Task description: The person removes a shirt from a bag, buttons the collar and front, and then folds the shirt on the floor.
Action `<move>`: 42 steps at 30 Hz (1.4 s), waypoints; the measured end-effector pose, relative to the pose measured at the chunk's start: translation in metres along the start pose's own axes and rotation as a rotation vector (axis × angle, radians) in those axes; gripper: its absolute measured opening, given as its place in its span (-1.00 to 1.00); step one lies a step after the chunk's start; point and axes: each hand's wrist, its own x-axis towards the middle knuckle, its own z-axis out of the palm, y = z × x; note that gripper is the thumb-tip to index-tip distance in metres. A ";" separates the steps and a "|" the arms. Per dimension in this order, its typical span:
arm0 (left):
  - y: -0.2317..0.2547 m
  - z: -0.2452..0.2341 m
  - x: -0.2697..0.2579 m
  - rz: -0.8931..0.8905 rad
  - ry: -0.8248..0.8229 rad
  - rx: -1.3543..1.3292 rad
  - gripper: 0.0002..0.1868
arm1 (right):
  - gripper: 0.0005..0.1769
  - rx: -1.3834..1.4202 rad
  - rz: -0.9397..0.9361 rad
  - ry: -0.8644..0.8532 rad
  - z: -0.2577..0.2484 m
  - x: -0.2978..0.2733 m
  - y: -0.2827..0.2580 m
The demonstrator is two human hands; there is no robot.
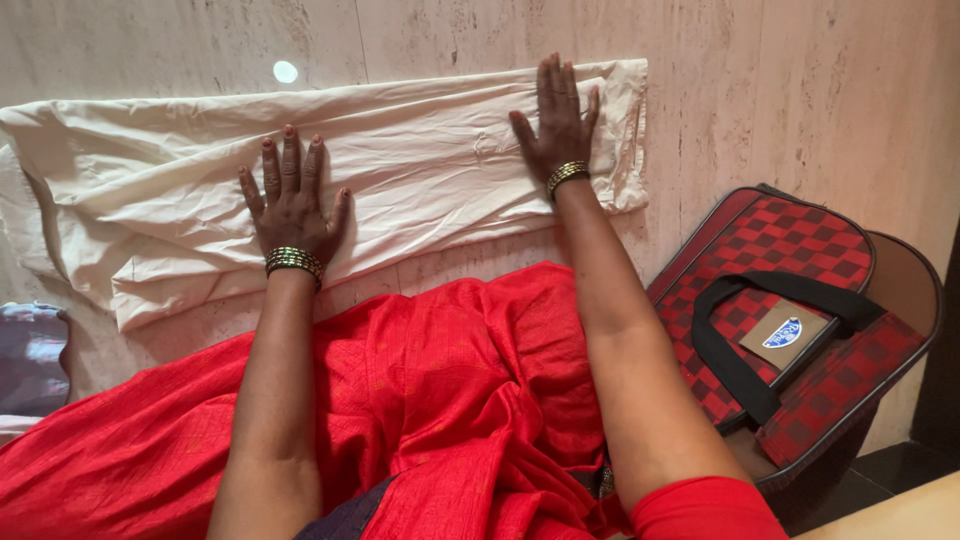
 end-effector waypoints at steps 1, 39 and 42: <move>0.000 0.000 0.000 -0.002 0.001 0.000 -0.19 | -0.04 0.057 0.031 0.006 0.001 0.002 0.009; -0.001 -0.002 -0.003 0.011 0.009 -0.028 -0.22 | 0.17 0.257 0.078 0.056 0.003 -0.077 0.095; -0.001 -0.002 -0.002 0.022 0.018 -0.039 -0.21 | 0.15 0.316 0.106 0.174 0.017 -0.082 0.105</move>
